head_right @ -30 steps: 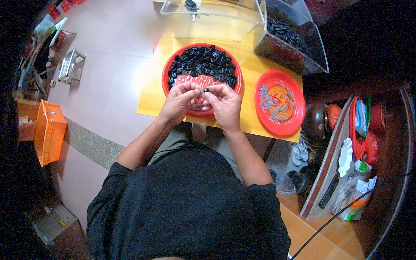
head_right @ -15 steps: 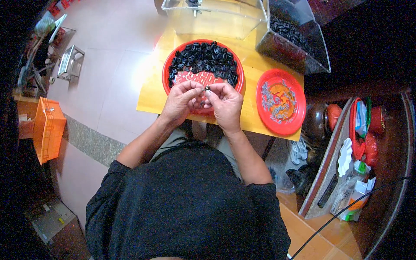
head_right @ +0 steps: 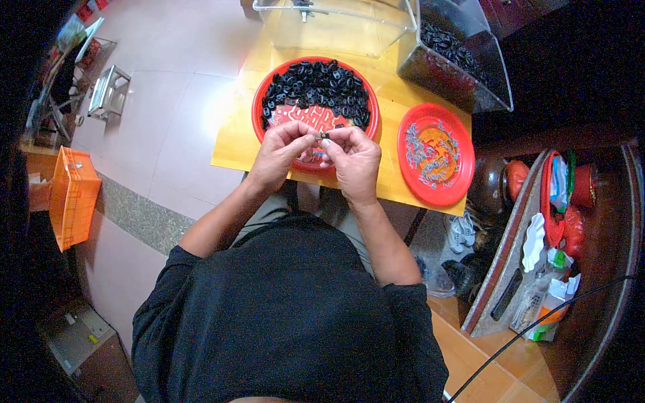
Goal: The person assembles small plastic cord locks by hand, picking components from a plate and fitting the pieces together.
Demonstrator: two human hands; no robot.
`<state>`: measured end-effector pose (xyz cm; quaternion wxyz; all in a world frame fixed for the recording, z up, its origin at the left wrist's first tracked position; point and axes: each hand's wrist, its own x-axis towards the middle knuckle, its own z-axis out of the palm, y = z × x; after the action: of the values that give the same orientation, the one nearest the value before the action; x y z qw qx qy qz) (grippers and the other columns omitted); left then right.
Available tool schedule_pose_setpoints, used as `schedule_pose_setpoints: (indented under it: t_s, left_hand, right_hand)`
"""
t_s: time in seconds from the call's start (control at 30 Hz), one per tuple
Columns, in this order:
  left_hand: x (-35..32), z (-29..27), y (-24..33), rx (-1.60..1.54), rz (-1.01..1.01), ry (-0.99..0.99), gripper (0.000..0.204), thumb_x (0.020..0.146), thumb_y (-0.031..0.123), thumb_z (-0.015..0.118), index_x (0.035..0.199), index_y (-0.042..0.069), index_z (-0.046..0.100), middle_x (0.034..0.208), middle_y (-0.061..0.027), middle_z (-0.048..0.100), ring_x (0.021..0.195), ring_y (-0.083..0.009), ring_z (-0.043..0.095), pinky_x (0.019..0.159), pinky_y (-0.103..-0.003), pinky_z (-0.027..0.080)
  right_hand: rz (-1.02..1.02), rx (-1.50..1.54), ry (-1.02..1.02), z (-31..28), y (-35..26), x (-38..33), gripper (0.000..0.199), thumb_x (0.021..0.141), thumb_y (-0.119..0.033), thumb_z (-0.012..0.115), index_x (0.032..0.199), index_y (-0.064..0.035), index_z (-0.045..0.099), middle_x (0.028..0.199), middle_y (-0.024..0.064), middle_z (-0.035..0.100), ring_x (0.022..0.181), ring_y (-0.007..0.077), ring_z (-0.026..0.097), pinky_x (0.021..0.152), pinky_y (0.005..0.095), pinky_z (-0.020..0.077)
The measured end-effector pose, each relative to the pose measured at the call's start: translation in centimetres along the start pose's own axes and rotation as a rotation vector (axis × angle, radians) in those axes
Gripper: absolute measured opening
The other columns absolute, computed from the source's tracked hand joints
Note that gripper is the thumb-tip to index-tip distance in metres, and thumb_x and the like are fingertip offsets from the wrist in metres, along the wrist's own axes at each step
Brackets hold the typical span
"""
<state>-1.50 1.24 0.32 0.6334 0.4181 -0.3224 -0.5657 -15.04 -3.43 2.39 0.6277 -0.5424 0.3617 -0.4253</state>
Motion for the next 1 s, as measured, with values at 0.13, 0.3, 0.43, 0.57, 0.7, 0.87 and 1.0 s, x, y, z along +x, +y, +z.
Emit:
schedule_pose_setpoints:
  t_s: [0.13,0.3,0.43,0.57,0.7,0.87,1.0]
  left_hand:
    - [-0.3,0.0,-0.2,0.030,0.059,-0.024,0.004,0.085,0.006,0.057,0.086,0.003,0.058,0.076,0.0016,0.058,0.066,-0.0024,0.051,0.058,-0.017,0.042]
    - [-0.4,0.0,-0.2,0.080,0.102,0.007,0.005,0.085,0.006,0.057,0.084,0.002,0.057,0.076,0.0007,0.058,0.068,-0.0035,0.052,0.060,-0.017,0.042]
    - [-0.7,0.1,-0.4,0.094,0.118,0.020,0.006,0.085,0.007,0.057,0.083,0.001,0.056,0.074,0.0011,0.057,0.066,-0.0037,0.051,0.058,-0.018,0.041]
    - [-0.8,0.1,-0.8,0.071,0.131,0.026,0.005,0.084,0.005,0.058,0.080,0.001,0.057,0.071,0.0021,0.056,0.064,-0.0030,0.049,0.057,-0.018,0.040]
    - [-0.7,-0.2,-0.8,0.226,0.188,0.030,0.006,0.081,0.004,0.059,0.076,0.002,0.057,0.068,0.0026,0.054,0.062,-0.0027,0.048,0.055,-0.019,0.040]
    - [-0.1,-0.2,-1.2,0.211,0.176,0.048,0.007,0.080,0.004,0.060,0.075,0.001,0.057,0.067,0.0025,0.054,0.061,-0.0032,0.048,0.054,-0.020,0.040]
    - [0.1,-0.5,-1.0,0.169,0.113,0.017,0.004,0.080,0.004,0.059,0.079,0.000,0.058,0.068,0.0013,0.055,0.061,-0.0046,0.050,0.055,-0.021,0.041]
  right_hand:
    - [0.014,0.005,-0.006,0.1,-0.2,-0.2,0.008,0.079,0.003,0.061,0.087,0.0019,0.057,0.073,0.0042,0.059,0.057,0.0071,0.056,0.049,0.0198,0.0516]
    - [0.098,0.036,-0.052,0.2,-0.7,-0.5,0.007,0.083,-0.003,0.059,0.088,0.0025,0.057,0.072,0.0047,0.059,0.057,0.0071,0.056,0.049,0.0201,0.0514]
    - [0.109,0.041,-0.052,0.3,-0.9,-0.9,0.006,0.085,-0.005,0.057,0.084,0.0010,0.057,0.069,0.0040,0.059,0.054,0.0062,0.055,0.048,0.0196,0.0503]
    - [0.084,-0.155,-0.072,0.1,-0.8,-1.1,0.009,0.086,-0.006,0.056,0.078,-0.0017,0.055,0.064,0.0013,0.057,0.050,0.0041,0.051,0.043,0.0180,0.0434]
    - [-0.022,-0.302,-0.072,0.3,-0.4,-1.3,0.010,0.085,-0.004,0.056,0.075,-0.0022,0.053,0.060,-0.0005,0.054,0.047,0.0036,0.047,0.041,0.0186,0.0385]
    - [-0.166,-0.390,-0.023,0.6,1.2,-0.7,0.010,0.084,-0.003,0.056,0.074,-0.0025,0.052,0.059,-0.0007,0.052,0.046,0.0034,0.046,0.042,0.0188,0.0389]
    - [0.000,-0.288,-0.057,0.3,0.5,-0.6,0.010,0.085,-0.005,0.056,0.075,-0.0026,0.053,0.060,-0.0007,0.052,0.047,0.0034,0.047,0.042,0.0190,0.0393]
